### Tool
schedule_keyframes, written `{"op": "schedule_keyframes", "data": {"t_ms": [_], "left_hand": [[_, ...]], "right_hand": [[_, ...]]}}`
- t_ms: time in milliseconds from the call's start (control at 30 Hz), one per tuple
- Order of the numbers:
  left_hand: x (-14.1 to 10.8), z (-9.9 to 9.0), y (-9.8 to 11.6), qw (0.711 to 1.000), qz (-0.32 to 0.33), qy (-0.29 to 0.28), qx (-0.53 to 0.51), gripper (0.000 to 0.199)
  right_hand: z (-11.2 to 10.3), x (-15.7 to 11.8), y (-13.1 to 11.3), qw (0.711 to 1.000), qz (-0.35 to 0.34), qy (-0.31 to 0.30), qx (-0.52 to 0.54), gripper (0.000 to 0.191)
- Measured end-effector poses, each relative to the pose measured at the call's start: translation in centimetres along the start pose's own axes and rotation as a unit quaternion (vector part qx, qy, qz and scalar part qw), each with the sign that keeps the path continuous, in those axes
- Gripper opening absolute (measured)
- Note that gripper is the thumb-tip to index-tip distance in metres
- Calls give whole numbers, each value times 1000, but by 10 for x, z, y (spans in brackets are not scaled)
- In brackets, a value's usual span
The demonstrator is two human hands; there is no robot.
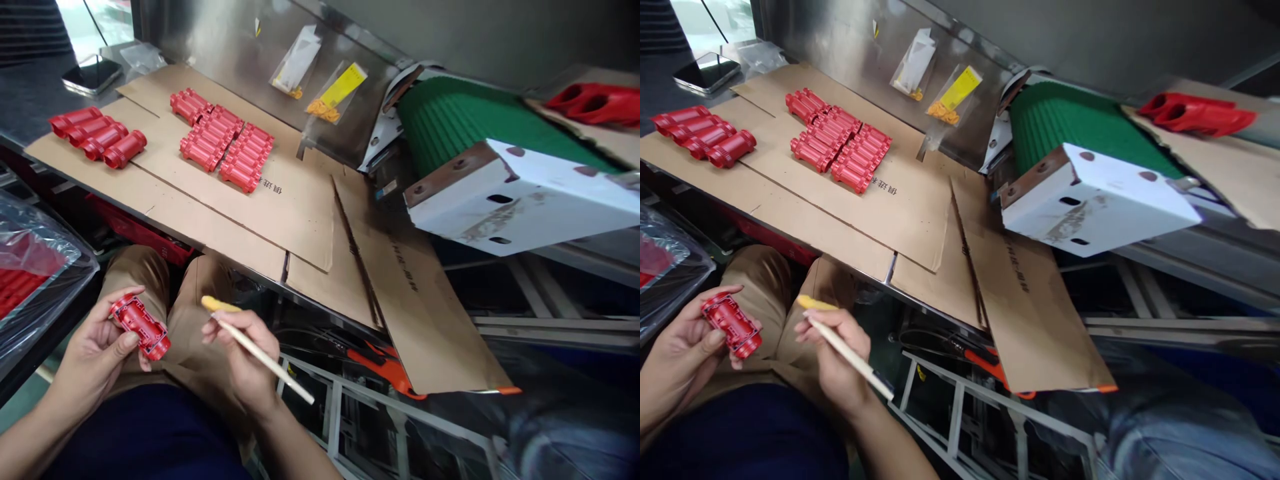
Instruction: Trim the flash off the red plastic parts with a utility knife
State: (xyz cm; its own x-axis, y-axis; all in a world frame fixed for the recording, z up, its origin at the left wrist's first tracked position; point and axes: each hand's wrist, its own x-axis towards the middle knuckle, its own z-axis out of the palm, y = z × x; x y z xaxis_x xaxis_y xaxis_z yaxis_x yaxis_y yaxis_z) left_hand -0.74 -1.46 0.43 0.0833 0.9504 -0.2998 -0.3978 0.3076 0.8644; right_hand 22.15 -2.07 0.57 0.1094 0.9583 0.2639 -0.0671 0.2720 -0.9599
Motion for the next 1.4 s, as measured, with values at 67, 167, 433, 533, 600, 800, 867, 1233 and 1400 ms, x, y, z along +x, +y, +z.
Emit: {"op": "schedule_keyframes", "data": {"t_ms": [67, 167, 433, 533, 600, 800, 867, 1233, 1400], "left_hand": [[1, -2, -2, 1000, 20, -14, 20, 64], [1, -2, -5, 999, 38, -5, 37, 64], [-5, 21, -3, 999, 17, 48, -6, 70], [-6, 28, 0, 999, 3, 47, -13, 73], [-6, 29, 0, 999, -6, 40, -17, 75], [-1, 18, -3, 994, 23, 65, 80, 46], [1, 12, -4, 992, 25, 59, 112, 41], [2, 7, -6, 990, 32, 66, 123, 35], [-3, 14, -1, 990, 12, 94, 103, 36]], "right_hand": [[1, -1, -3, 997, -48, -48, -39, 15], [5, -4, -2, 986, -117, -82, -87, 18], [18, 5, 1, 973, -176, -105, -105, 24], [23, 12, 1, 974, -179, -103, -95, 24], [26, 15, 2, 975, -174, -103, -94, 23], [29, 23, 1, 975, -168, -107, -94, 21], [28, 25, -2, 976, -158, -107, -103, 19], [27, 20, -5, 978, -127, -105, -128, 23], [27, 18, -5, 977, -138, -103, -128, 21]]}}
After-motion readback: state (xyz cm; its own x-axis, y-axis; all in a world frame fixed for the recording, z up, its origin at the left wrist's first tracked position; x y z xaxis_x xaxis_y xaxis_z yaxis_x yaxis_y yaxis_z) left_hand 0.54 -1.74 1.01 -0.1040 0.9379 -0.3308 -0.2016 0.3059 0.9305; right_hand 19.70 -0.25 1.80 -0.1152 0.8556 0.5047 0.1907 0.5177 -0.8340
